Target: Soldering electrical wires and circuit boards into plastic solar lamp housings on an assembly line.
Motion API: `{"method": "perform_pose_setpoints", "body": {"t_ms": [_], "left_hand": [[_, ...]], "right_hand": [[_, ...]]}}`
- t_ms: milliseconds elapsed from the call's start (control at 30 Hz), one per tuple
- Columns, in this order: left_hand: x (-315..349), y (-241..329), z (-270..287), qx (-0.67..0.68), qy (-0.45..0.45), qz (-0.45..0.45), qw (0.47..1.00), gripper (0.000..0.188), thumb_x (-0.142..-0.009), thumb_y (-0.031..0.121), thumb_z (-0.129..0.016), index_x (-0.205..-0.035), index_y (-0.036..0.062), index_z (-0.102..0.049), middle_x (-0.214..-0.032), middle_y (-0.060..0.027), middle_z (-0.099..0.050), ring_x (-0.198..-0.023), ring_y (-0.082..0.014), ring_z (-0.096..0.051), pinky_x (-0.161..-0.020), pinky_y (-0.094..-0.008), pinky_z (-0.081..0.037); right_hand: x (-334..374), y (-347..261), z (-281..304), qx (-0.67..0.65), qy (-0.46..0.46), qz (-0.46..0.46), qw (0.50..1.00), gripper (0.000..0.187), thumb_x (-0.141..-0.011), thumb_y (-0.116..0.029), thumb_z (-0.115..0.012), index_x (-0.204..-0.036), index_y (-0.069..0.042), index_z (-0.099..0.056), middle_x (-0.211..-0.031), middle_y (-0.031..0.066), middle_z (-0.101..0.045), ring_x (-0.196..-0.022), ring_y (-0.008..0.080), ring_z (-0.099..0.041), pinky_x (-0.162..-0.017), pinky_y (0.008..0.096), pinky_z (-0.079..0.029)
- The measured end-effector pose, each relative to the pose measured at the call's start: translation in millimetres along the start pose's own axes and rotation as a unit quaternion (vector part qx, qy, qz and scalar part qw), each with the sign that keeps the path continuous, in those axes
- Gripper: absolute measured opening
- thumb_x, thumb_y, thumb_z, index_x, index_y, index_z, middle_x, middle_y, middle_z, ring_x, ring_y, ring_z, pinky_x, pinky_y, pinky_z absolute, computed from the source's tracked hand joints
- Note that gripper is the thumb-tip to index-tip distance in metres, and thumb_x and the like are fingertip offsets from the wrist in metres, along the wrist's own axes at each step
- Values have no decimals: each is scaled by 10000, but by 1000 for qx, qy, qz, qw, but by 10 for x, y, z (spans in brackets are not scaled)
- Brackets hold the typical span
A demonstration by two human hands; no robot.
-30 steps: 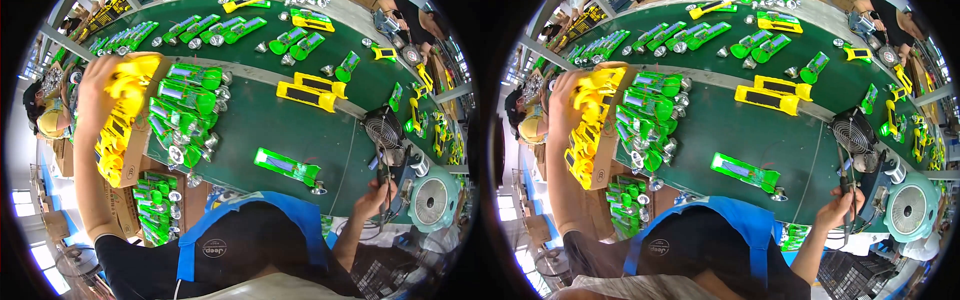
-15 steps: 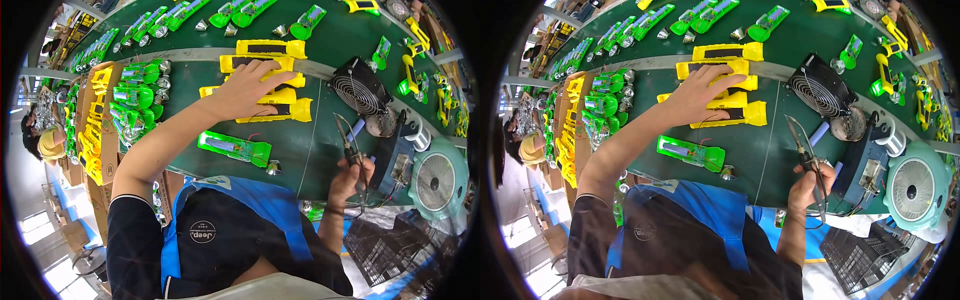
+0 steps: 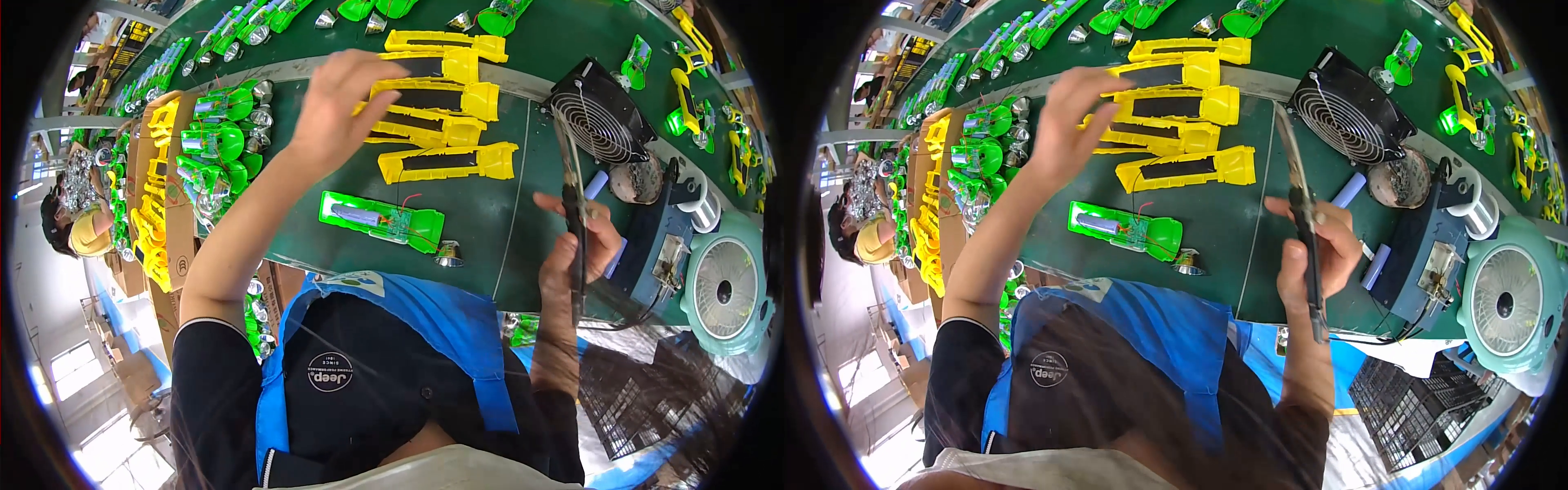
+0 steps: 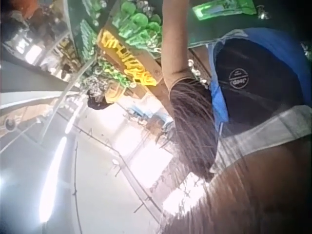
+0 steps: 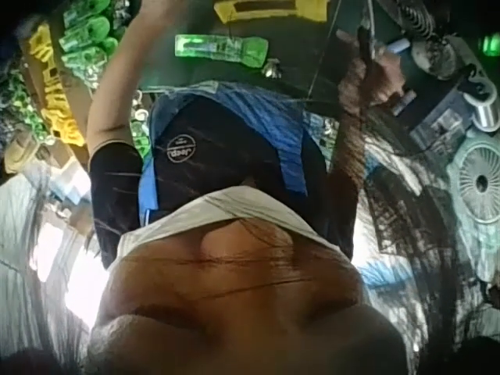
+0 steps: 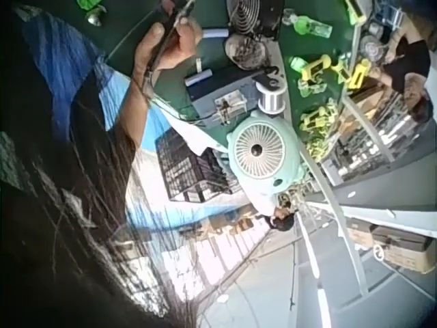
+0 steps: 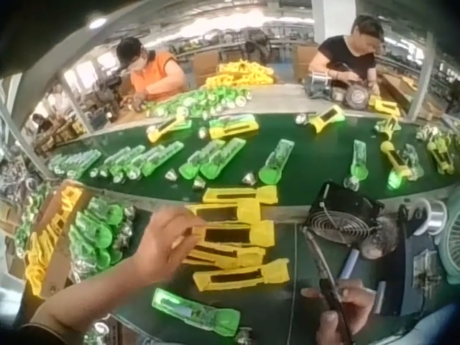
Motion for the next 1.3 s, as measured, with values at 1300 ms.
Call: {"method": "perform_pose_setpoints", "body": {"t_ms": [1300], "left_hand": [[528, 429, -391, 272, -127, 85, 950, 59, -792, 21, -657, -812, 47, -608, -836, -26, -525, -702, -155, -521, -583, -271, -397]], "right_hand": [[261, -76, -88, 19, -28, -175, 984, 325, -860, -221, -706, -992, -10, -498, -867, 143, -596, -689, 163, -568, -642, 267, -465]]}}
Point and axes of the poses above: each hand's wrist, its own x-axis away from the middle knuckle, its own z-axis out of the back of the hand, y = z × x, the point moved 9 cm from there along -x, towards the middle knuckle
